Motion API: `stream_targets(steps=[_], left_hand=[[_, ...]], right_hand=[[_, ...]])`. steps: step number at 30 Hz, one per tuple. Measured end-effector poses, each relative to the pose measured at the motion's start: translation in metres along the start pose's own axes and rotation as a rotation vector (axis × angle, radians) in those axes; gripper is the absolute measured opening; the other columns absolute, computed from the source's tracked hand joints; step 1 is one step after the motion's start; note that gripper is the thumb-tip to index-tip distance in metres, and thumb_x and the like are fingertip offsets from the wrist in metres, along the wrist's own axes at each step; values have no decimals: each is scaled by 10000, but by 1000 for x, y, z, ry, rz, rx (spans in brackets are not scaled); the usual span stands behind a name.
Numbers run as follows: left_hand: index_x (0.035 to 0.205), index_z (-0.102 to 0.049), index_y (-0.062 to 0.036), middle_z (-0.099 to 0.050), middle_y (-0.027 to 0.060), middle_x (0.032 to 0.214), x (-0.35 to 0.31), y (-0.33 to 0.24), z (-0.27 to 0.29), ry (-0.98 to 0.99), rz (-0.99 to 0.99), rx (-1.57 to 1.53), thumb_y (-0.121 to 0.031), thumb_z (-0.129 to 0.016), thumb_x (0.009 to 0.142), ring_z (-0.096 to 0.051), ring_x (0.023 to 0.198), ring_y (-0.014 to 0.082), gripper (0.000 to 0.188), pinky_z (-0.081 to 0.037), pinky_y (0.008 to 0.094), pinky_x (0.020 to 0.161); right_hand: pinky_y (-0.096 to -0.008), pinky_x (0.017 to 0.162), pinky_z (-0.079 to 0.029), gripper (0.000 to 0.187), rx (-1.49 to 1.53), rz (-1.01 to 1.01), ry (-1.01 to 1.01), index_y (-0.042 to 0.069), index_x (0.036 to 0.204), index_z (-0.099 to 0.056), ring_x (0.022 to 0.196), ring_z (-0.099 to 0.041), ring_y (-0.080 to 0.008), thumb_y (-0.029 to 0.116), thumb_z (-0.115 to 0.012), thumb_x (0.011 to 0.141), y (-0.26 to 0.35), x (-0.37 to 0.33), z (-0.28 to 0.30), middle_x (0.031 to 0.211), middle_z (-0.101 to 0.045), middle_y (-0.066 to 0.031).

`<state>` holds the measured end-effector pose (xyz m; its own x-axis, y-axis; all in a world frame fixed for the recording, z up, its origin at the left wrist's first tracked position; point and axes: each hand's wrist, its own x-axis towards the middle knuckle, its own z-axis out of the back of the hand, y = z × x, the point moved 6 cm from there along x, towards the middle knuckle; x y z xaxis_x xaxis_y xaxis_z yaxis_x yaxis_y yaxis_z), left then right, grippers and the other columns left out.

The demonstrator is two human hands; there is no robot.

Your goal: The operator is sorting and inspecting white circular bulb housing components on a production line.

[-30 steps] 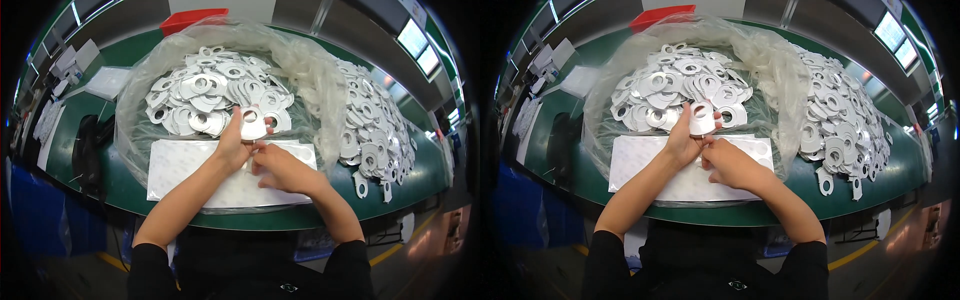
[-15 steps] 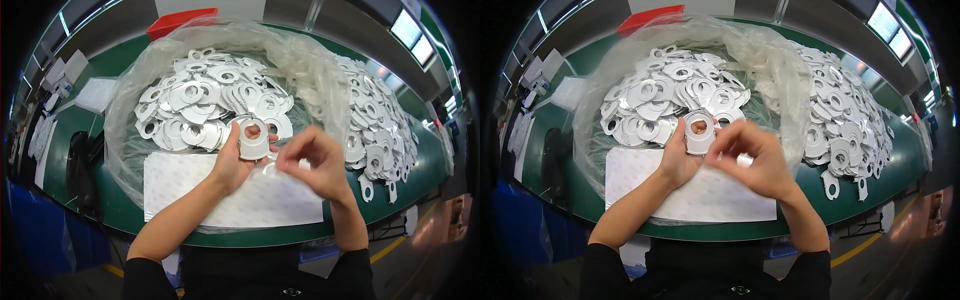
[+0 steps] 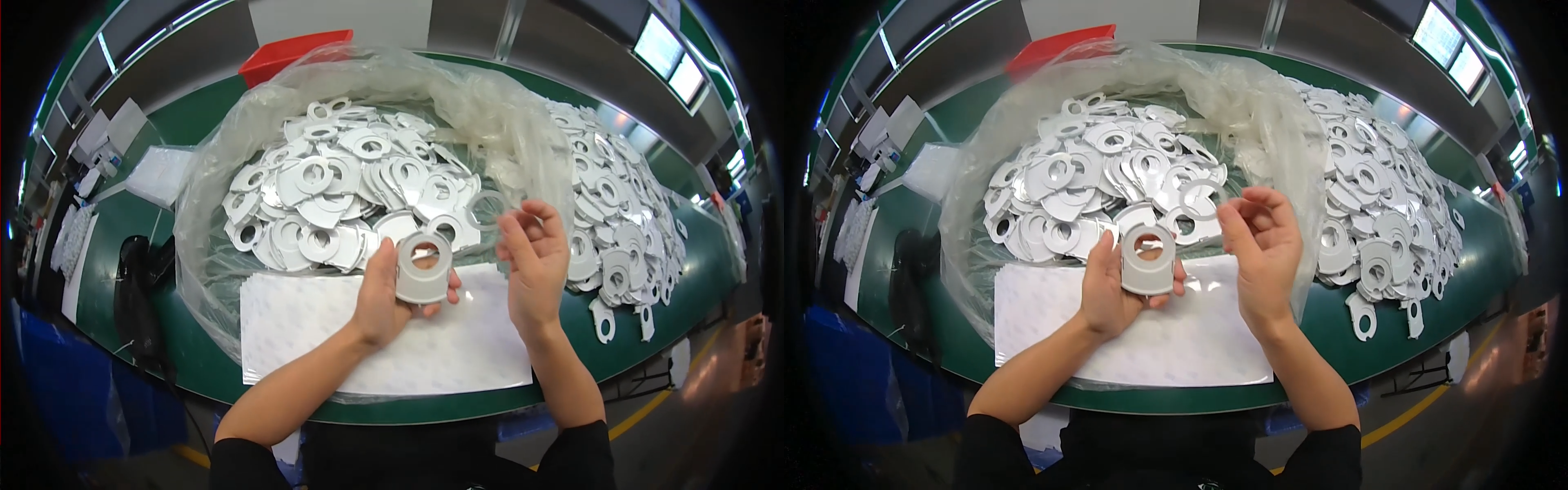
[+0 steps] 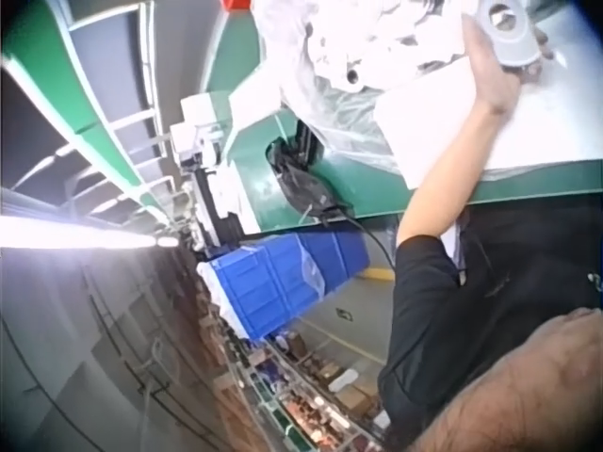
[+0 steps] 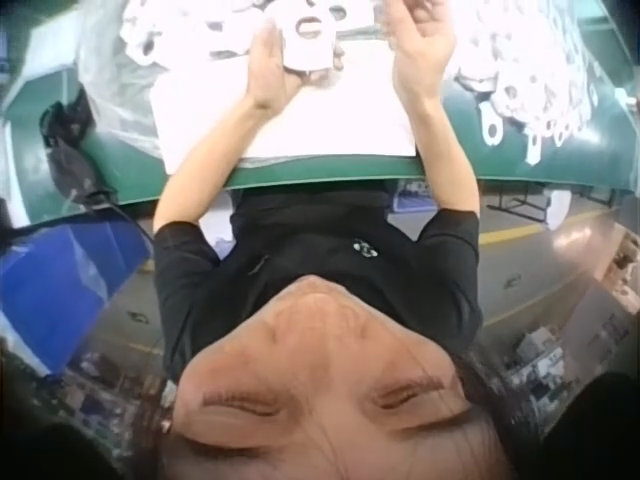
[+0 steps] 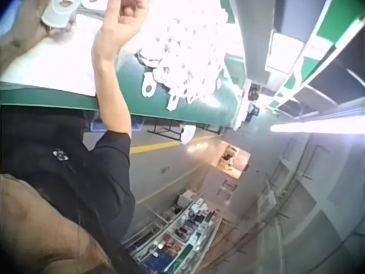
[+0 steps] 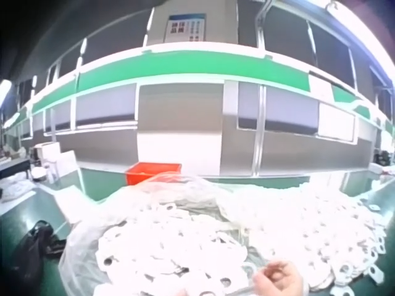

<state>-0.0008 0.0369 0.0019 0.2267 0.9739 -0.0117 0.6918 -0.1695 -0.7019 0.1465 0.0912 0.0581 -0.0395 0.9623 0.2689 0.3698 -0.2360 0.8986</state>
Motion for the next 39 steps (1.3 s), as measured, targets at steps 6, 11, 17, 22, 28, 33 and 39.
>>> stream_targets(steps=[6,11,17,22,28,33,39], left_hand=[[1284,-399,-26,-595,172,986,-8,4,-10,48,62,83,-596,-139,912,-599,838,254,729,-434,296,610],[1266,-411,-21,-593,172,993,-3,3,-3,49,37,53,-507,-191,917,-592,845,257,638,-434,298,607],[1233,-440,-15,-593,168,996,-3,5,2,-33,74,27,-452,-221,909,-587,855,258,587,-433,298,606],[1207,-465,-7,-592,159,981,-2,5,5,-52,67,19,-438,-225,916,-588,848,248,573,-434,296,608],[1201,-463,5,-597,104,890,-2,3,4,-84,75,194,-432,-308,969,-591,752,178,518,-432,257,547],[1189,-493,-33,-598,74,872,-1,3,0,-189,58,431,-512,-329,958,-592,740,132,556,-442,223,538],[1135,-520,-72,-585,74,882,0,8,6,-164,130,65,-634,-153,924,-579,749,151,704,-441,245,573]], right_hand=[[-185,597,-385,282,33,-17,-16,23,1073,-464,677,-485,-65,6,-625,843,10,-5,1,869,-584,-48],[-186,635,-400,290,-6,-58,75,24,1081,-469,720,-499,-63,15,-633,843,4,-5,-5,865,-579,-36],[-204,744,-434,284,-39,-94,116,11,1081,-471,828,-543,-80,17,-631,846,-8,-5,-8,900,-588,-50],[-211,754,-438,287,-66,-104,136,2,1083,-471,831,-545,-85,22,-631,845,-15,-5,-9,912,-590,-59],[-209,759,-437,287,-72,-97,128,-1,1080,-476,832,-544,-86,24,-634,842,-16,-6,-8,909,-589,-58],[-206,757,-440,290,-71,-88,138,-2,1080,-478,832,-543,-84,25,-638,840,-13,-7,-9,907,-588,-57],[-208,690,-470,292,-87,-175,214,-3,1074,-472,764,-552,-86,15,-638,834,-24,-13,-19,890,-578,-60]])
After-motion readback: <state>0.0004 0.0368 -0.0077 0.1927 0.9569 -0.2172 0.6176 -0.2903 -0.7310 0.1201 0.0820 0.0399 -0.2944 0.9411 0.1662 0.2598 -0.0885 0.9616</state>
